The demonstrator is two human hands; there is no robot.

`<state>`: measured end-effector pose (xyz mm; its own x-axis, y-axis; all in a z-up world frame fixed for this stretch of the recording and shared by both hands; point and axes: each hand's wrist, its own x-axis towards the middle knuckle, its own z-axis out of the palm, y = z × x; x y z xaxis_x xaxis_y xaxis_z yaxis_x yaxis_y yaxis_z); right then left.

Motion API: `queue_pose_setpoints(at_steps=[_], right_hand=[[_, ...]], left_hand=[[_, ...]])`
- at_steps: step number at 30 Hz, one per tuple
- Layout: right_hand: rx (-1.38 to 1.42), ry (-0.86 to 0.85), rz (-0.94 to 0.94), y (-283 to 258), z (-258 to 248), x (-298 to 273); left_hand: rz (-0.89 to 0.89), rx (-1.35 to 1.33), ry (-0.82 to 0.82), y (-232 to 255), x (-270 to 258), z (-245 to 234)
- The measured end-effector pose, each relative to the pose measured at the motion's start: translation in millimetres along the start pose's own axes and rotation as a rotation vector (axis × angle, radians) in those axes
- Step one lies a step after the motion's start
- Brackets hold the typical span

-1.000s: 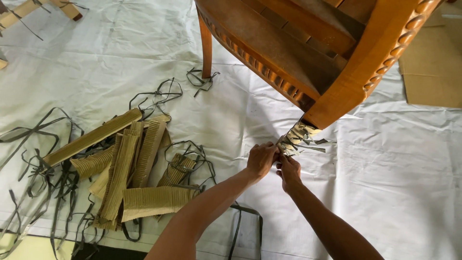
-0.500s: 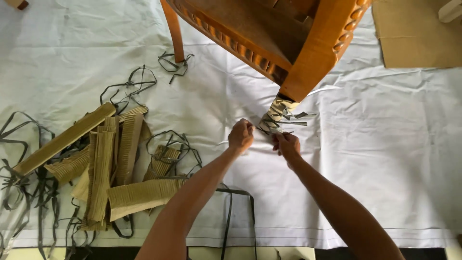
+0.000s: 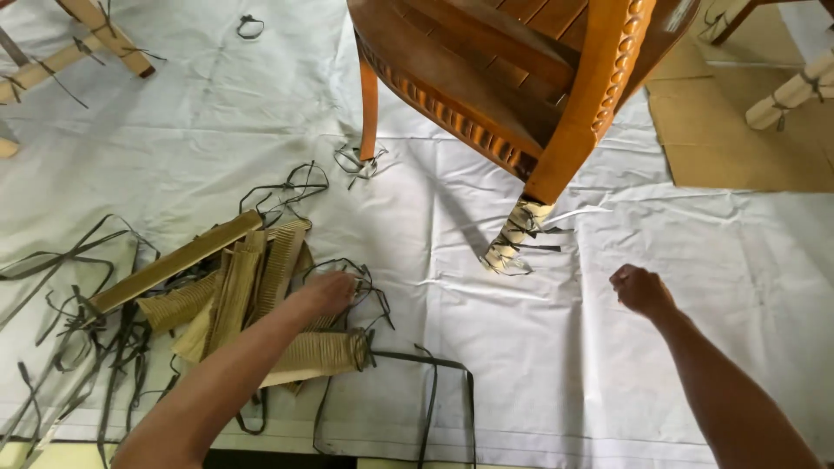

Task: Wrapping wooden chair legs with protective cardboard and securing them with plastic ties.

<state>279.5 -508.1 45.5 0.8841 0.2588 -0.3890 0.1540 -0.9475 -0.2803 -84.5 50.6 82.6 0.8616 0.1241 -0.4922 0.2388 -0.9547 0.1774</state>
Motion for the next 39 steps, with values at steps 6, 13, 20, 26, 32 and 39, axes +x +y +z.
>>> queue_pose_setpoints(at_steps=[6,13,20,26,32,39], right_hand=[[0.182,0.073,-0.060,-31,-51,-9],[0.283,0.064,-0.029,-69,-61,-33],[0.317,-0.004,0.000,-78,-58,-36],[0.319,-0.006,-0.008,-81,-60,-41],[0.322,-0.015,-0.009,-73,-58,-37],[0.257,-0.028,-0.021,-66,-54,-34]], left_hand=[[-0.133,-0.017,-0.074,-36,-44,7],[-0.110,-0.048,-0.061,-31,-56,9],[-0.035,-0.020,-0.099,-3,-61,-4],[-0.036,-0.015,-0.150,1,-62,7],[-0.015,0.031,-0.238,10,-69,16],[-0.044,0.103,-0.574,14,-85,50]])
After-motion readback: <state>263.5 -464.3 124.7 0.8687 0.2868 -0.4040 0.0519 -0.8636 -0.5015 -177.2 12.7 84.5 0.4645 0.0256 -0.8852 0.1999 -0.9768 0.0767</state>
